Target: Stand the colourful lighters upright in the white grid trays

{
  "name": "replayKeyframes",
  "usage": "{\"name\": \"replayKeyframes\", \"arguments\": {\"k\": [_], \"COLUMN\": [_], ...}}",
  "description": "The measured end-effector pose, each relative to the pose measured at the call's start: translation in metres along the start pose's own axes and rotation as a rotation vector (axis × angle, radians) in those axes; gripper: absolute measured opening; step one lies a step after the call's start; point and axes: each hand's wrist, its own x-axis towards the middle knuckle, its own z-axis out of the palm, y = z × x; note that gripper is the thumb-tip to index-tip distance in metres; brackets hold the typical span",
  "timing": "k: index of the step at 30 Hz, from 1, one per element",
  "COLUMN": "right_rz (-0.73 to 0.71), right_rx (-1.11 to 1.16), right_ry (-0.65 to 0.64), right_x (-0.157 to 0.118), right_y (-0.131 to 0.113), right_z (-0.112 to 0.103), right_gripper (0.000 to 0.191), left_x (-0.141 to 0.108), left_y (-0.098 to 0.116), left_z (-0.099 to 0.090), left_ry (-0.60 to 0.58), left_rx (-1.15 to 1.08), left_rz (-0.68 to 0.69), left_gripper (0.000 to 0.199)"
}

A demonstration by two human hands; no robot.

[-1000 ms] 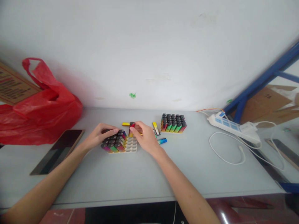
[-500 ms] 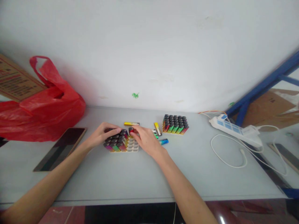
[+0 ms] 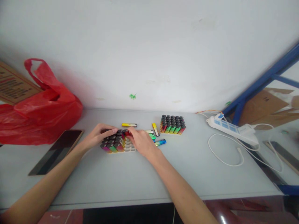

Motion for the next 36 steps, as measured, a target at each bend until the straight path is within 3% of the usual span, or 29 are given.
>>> {"name": "replayKeyframes", "arguments": {"k": [7, 10, 13, 20, 23, 27, 32, 36], "right_rz": [-0.076, -0.119, -0.066, 0.059, 0.068, 0.084, 0.193, 0.263], "right_rx": [0.102, 0.150, 0.087, -0.220, -0.200, 0.061, 0.670, 1.075], "right_ry": [0.037, 0.126, 0.222, -0.004, -0.009, 0.117, 0.379, 0.351], "right_x": [0.006, 0.006, 0.012, 0.048, 0.055, 0.053, 0.039, 0.025], "right_y": [0.003, 0.010, 0.025, 0.043, 0.041, 0.046, 0.044, 0.025], "right_z": [-0.001, -0.009, -0.013, -0.004, -0.003, -0.007, -0.014, -0.016], "right_gripper": [0.031, 0.031, 0.032, 0.025, 0.015, 0.015, 0.034, 0.042], "left_x": [0.000, 0.000, 0.001, 0.003, 0.003, 0.001, 0.000, 0.000], "left_y": [-0.003, -0.003, -0.004, -0.008, -0.007, -0.005, -0.002, -0.003], "left_z": [-0.004, -0.004, -0.003, -0.002, -0.001, -0.001, -0.001, -0.001], "left_ry": [0.054, 0.053, 0.052, 0.046, 0.038, 0.017, 0.011, 0.020], "left_rx": [0.030, 0.021, 0.021, 0.033, 0.043, 0.042, 0.042, 0.043], "left_rz": [0.035, 0.060, 0.059, 0.066, 0.094, 0.109, 0.116, 0.121], "left_gripper": [0.053, 0.052, 0.052, 0.054, 0.055, 0.055, 0.054, 0.053]}}
